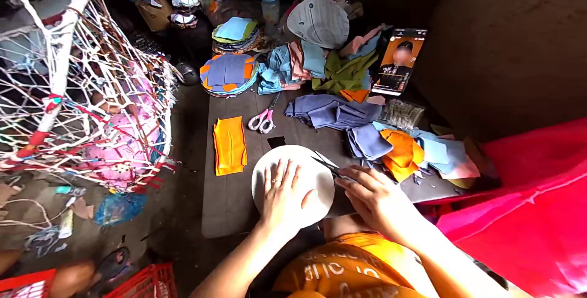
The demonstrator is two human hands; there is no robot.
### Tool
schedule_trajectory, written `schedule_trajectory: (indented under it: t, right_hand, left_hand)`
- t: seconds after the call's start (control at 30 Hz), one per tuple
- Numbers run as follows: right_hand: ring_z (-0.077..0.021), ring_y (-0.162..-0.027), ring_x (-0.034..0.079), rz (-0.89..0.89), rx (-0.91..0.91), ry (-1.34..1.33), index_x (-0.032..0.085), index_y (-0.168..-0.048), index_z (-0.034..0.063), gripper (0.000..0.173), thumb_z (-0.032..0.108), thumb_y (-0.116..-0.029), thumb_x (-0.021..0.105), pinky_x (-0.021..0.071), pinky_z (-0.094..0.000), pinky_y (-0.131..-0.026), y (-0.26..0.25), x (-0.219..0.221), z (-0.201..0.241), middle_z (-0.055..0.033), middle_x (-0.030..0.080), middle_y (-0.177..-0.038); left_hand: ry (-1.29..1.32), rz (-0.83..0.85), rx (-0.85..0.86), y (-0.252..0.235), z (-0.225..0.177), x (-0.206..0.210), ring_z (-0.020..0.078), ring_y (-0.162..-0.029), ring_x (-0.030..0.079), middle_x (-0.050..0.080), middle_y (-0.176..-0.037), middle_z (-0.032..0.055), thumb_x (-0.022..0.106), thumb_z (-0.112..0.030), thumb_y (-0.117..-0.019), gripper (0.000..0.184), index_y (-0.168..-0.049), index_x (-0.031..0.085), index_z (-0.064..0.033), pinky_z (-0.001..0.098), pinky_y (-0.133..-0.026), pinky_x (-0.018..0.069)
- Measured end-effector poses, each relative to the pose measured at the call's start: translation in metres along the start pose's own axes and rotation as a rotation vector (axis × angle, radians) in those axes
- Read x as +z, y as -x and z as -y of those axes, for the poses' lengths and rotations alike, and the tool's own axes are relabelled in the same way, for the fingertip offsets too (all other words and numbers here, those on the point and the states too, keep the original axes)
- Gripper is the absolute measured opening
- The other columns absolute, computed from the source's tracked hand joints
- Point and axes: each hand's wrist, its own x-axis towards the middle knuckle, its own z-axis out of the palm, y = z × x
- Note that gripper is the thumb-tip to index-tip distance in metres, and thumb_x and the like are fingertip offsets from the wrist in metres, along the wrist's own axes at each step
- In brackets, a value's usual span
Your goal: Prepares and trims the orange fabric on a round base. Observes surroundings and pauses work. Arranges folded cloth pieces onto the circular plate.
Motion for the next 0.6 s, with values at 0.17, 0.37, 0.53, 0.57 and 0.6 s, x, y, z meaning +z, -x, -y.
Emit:
schedule_trajectory:
  t: [0.17,0.37,0.53,0.57,0.6]
  right_hand:
    - [-0.0388,-0.11,0.069,0.027,0.15,0.071,0.076,-0.114,0.0026,0.035,0.02,-0.1011,0.048,0.0552,-0.0522,-0.089,0.009,0.02,-0.026,-0.0175,0.072,-0.122]
    - [-0.0443,-0.105,0.068,-0.03,0.269,0.147,0.075,-0.11,-0.0047,0.035,0.018,-0.0988,0.051,0.0545,-0.0544,-0.087,-0.001,0.021,-0.032,-0.0224,0.071,-0.117]
    - [-0.0394,-0.1,0.069,-0.17,0.189,0.149,0.076,-0.107,0.0002,0.034,0.019,-0.1005,0.048,0.0539,-0.0499,-0.084,0.003,0.021,-0.033,-0.0194,0.073,-0.112]
    - [-0.0392,-0.1,0.069,-0.191,0.184,0.143,0.076,-0.107,0.001,0.034,0.019,-0.1004,0.047,0.0533,-0.0491,-0.086,0.006,0.02,-0.033,-0.0195,0.073,-0.113]
    - [-0.0403,-0.102,0.068,-0.199,0.189,0.135,0.076,-0.106,0.0011,0.034,0.019,-0.1,0.048,0.0532,-0.0494,-0.088,0.008,0.02,-0.033,-0.0207,0.073,-0.113]
  left_hand:
    - [-0.069,0.14,-0.112,0.008,-0.007,0.016,0.0379,-0.156,0.017,0.027,-0.166,0.0179,0.036,-0.052,-0.1051,0.07,-0.159,0.034,-0.007,0.065,-0.122,0.0075]
    - [-0.037,0.257,-0.037,-0.011,-0.012,0.007,0.0364,-0.157,0.011,0.02,-0.169,0.0165,0.035,-0.052,-0.1065,0.071,-0.162,0.026,-0.0072,0.0617,-0.123,0.0047]
    - [0.188,-0.02,-0.035,-0.035,0.005,-0.023,0.0337,-0.14,0.05,0.055,-0.149,0.0164,0.054,-0.027,-0.1043,0.043,-0.143,0.06,-0.0094,0.0573,-0.114,0.0366]
    - [0.182,-0.127,-0.071,-0.044,0.021,-0.034,0.0326,-0.13,0.059,0.062,-0.14,0.0161,0.056,-0.023,-0.1035,0.037,-0.137,0.065,-0.009,0.0556,-0.107,0.0454]
    - [0.146,-0.183,-0.143,-0.054,0.04,-0.046,0.0338,-0.124,0.062,0.064,-0.134,0.0174,0.054,-0.022,-0.1045,0.035,-0.135,0.065,-0.007,0.0553,-0.103,0.0485]
